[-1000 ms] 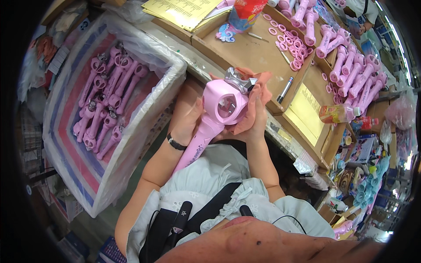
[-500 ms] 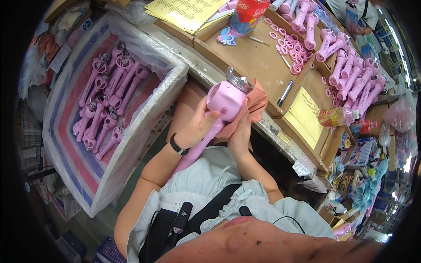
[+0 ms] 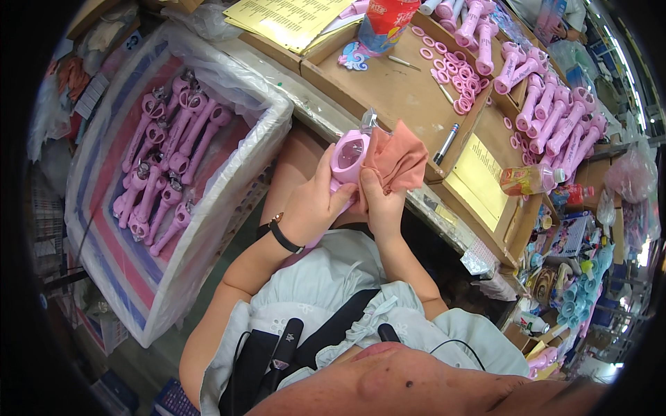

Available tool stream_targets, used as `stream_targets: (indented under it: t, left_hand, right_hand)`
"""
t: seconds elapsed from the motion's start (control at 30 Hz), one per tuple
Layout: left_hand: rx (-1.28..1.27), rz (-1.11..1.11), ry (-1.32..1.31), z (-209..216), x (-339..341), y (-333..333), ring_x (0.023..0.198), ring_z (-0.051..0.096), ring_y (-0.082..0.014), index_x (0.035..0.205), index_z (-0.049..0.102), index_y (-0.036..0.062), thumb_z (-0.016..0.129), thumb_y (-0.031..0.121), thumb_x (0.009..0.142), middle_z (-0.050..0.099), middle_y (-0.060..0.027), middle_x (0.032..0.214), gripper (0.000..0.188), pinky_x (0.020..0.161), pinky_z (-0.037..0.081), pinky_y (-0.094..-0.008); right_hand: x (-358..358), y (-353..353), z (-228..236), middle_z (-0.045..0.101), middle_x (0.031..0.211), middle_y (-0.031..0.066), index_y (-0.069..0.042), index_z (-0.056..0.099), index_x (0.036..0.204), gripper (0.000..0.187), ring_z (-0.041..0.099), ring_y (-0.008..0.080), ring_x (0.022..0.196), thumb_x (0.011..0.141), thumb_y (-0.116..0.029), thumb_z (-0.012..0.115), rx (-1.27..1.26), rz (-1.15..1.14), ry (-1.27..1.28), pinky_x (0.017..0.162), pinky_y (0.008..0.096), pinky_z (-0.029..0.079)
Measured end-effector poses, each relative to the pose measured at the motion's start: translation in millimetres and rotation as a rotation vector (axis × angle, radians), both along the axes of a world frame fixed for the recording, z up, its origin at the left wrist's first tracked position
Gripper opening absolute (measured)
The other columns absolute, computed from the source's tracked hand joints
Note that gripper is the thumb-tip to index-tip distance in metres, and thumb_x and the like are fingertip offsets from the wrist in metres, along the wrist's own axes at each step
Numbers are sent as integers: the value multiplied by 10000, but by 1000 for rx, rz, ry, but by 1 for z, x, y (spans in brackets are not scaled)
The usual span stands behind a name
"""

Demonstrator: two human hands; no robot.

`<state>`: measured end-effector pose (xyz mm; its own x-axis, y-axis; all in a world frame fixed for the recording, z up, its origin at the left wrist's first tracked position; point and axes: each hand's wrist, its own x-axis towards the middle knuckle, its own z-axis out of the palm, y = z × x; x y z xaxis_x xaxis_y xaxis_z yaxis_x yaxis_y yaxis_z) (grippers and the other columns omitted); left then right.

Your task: The person assembles pink bubble-making wands by wiping the head with a cloth, inserting a small metal piece, and attaching a silver crown-shaped cap. They handle each wand one at a time, inspecting and adjusting components before placing the finished wands into a bin.

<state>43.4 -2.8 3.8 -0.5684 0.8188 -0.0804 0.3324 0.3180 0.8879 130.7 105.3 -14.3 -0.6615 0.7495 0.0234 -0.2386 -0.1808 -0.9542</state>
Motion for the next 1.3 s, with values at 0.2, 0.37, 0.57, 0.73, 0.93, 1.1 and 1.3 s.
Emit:
stream_targets:
  t: [0.2, 0.37, 0.57, 0.73, 0.93, 1.1, 1.3]
  left_hand:
    - [383, 19, -119, -19, -9, 5, 990, 599, -333, 1392, 240, 8, 531, 374, 910, 579, -199, 1142, 671, 813, 473, -338]
    - [582, -216, -1291, -51, -19, 14, 693, 643, -215, 1260, 423, 15, 419, 652, 855, 623, -151, 926, 755, 591, 524, -277]
    - [547, -285, -1637, -61, -14, 11, 477, 598, -200, 1175, 491, 31, 383, 721, 810, 624, -172, 805, 788, 373, 475, -258]
    - [531, -330, -1582, -63, -18, 10, 472, 597, -187, 1155, 495, 35, 381, 716, 814, 618, -163, 785, 770, 368, 472, -248]
    - [382, -213, -1247, -60, -22, 3, 465, 587, -175, 1150, 487, 30, 396, 692, 829, 612, -158, 775, 741, 383, 484, -255]
    - [517, -189, -1457, -55, -21, 2, 424, 540, -166, 1136, 480, -5, 350, 734, 815, 582, -157, 726, 816, 350, 433, -254]
    - [491, -209, -1658, -55, -31, 3, 419, 514, -169, 1177, 465, -7, 308, 752, 819, 567, -178, 794, 854, 327, 390, -242]
  right_hand:
    - [1, 13, 1, 569, 1035, 47, 3, 453, 1219, 394, 566, 105, 881, 889, -174, 575, -81, -6, 51, 747, 249, 481]
    - [3, 17, -9, 561, 1039, 69, -15, 384, 1295, 398, 567, 115, 857, 969, -229, 465, -42, 106, 47, 716, 253, 486]
    - [4, 20, -14, 570, 989, 59, -6, 401, 1247, 375, 572, 103, 819, 979, -264, 446, -88, 38, 11, 700, 234, 484]
    - [5, 25, -10, 567, 982, 50, 2, 416, 1211, 332, 568, 103, 847, 918, -114, 520, 15, 294, -68, 723, 241, 480]
    - [-9, 40, -9, 577, 1009, 43, 31, 464, 1195, 354, 550, 122, 903, 921, -175, 553, 150, 7, -29, 816, 230, 436]
    - [-11, 88, -2, 612, 979, 41, 8, 560, 1157, 344, 556, 84, 905, 951, -264, 518, 300, -206, -339, 783, 227, 446]
    - [-7, 136, 18, 637, 874, 104, 17, 607, 1050, 237, 608, 202, 803, 888, -155, 586, 1485, -653, -602, 727, 279, 471]
